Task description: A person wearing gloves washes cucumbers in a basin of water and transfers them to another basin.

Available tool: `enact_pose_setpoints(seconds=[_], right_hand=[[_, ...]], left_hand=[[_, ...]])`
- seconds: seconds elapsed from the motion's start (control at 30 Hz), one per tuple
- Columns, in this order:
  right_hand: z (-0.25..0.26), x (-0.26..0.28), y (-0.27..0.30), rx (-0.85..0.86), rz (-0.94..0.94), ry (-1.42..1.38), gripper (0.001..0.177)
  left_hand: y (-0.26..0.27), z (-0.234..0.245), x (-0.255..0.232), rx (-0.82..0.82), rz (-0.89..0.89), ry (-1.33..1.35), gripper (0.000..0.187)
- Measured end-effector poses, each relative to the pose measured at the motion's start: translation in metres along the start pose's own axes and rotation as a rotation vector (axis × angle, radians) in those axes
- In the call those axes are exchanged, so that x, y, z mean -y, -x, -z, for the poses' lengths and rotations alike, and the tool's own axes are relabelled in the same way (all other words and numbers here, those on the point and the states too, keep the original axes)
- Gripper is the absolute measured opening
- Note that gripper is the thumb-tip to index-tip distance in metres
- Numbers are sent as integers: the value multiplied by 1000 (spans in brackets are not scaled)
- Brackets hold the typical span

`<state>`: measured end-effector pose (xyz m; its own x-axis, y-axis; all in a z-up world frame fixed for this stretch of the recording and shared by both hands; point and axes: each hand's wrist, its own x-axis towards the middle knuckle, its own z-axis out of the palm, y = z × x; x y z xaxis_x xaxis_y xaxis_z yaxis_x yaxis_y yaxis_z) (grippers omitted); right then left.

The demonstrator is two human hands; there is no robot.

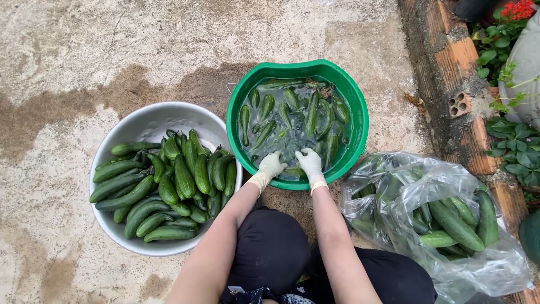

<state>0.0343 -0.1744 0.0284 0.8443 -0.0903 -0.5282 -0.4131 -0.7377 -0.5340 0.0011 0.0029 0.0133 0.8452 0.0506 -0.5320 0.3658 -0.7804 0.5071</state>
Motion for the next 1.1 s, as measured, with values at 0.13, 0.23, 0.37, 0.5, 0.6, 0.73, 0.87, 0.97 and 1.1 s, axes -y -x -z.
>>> enact_pose_setpoints(seconds=[0.13,0.23,0.37,0.5,0.6,0.73,0.87,0.97,1.1], right_hand=[[5,15,11,-8,39,-447,35],[20,27,25,-38,101,-765,30],[23,32,27,-33,172,-904,32],[17,26,17,-39,185,-910,41],[9,15,14,-12,167,-583,43],[19,12,20,73,194,-33,50],[27,27,44,240,197,101,57],[39,41,65,328,218,127,63],[63,57,91,469,267,298,87]], left_hand=[[21,20,-12,36,18,100,57],[33,31,-22,-21,8,231,57],[42,40,-29,-179,-29,272,55],[50,49,-21,-426,-81,335,54],[93,97,-30,-578,-104,518,55],[143,171,1,-755,-12,558,53],[173,220,83,-990,203,567,49],[189,224,166,-1028,482,466,47],[172,197,278,-1050,715,293,54]])
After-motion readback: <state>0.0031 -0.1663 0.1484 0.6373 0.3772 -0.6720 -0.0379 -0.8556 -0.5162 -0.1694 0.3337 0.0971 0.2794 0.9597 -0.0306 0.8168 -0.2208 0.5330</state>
